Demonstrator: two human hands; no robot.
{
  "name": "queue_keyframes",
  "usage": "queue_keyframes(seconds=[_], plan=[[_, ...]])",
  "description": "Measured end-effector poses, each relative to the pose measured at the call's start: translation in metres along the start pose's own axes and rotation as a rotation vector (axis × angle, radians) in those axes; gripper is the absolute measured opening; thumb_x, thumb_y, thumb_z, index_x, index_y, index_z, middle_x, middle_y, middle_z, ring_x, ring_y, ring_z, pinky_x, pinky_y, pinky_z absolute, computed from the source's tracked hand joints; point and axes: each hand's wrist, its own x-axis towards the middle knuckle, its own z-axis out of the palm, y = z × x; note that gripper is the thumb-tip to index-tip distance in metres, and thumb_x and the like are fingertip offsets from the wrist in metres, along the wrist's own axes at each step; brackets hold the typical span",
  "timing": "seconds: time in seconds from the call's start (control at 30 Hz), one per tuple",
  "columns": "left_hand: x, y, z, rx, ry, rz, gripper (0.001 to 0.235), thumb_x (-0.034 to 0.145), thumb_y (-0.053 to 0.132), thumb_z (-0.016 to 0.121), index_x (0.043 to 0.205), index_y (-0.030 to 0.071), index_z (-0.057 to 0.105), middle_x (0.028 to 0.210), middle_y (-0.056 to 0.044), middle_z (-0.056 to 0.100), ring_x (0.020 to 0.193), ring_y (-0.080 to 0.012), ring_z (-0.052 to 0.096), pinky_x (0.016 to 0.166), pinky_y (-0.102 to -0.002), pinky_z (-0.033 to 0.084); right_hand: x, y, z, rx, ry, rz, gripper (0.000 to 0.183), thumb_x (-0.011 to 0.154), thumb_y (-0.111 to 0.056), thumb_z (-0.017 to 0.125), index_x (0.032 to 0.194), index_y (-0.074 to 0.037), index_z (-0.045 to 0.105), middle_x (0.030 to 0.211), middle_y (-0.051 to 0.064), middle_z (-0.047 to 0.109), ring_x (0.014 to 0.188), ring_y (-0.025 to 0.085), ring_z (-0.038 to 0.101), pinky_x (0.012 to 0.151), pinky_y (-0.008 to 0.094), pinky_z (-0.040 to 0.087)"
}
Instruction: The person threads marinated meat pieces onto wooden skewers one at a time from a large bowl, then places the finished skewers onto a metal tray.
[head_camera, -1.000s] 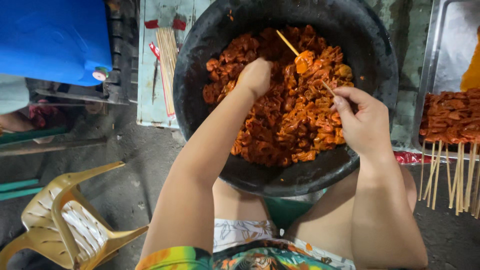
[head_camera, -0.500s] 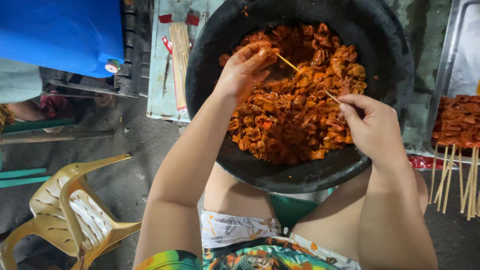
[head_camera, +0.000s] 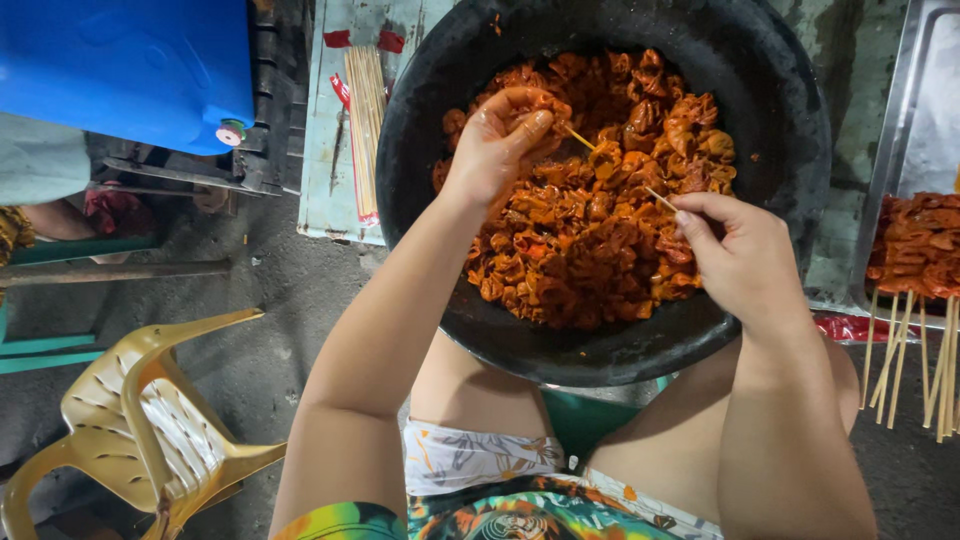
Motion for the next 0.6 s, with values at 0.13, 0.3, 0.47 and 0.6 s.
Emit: queue_keyframes(seconds=[0.13,0.3,0.47,0.6], plan=[[-0.003,-0.002,0.016,0.341,0.066,0.048,0.033,0.105,0.007,0.064,0.137,0.003,0.064,0.122,-0.014,0.075,0.111,-0.0213,0.072,0.098,-0.034,0.060,0.002,0.004,0.006,0.071,-0.003,-0.012,0.019,0.102,-0.013,0.066,0.117,-0.006,0.073,0.079,-0.001,0.070,0.065,0.004,0.061,0.058,0.022,0.050],[-0.033,0.002,0.058,0.798,-0.074,0.261,0.038,0.107,0.002,0.059,0.145,0.005,0.061,0.140,-0.013,0.068,0.127,-0.0160,0.063,0.110,-0.029,0.052,0.001,0.007,0.012,-0.052,0.034,-0.123,0.017,0.104,-0.011,0.067,0.118,-0.004,0.074,0.082,0.005,0.071,0.070,0.007,0.060,0.062,0.025,0.047],[-0.037,0.027,0.079,0.950,0.072,0.219,0.046,0.105,0.010,0.055,0.150,0.006,0.044,0.136,-0.013,0.066,0.101,-0.0235,0.067,0.088,-0.033,0.056,0.003,0.007,0.007,-0.057,0.086,-0.179,0.017,0.104,-0.009,0.067,0.119,-0.003,0.073,0.086,0.003,0.072,0.076,0.005,0.063,0.067,0.023,0.050],[-0.013,0.012,0.060,1.118,0.138,0.174,0.033,0.100,0.010,0.057,0.132,0.003,0.058,0.122,-0.017,0.071,0.101,-0.0309,0.073,0.086,-0.041,0.059,0.006,0.009,0.000,0.007,0.120,-0.126,0.018,0.105,-0.008,0.067,0.120,-0.003,0.074,0.087,0.002,0.070,0.073,0.005,0.058,0.065,0.023,0.046]])
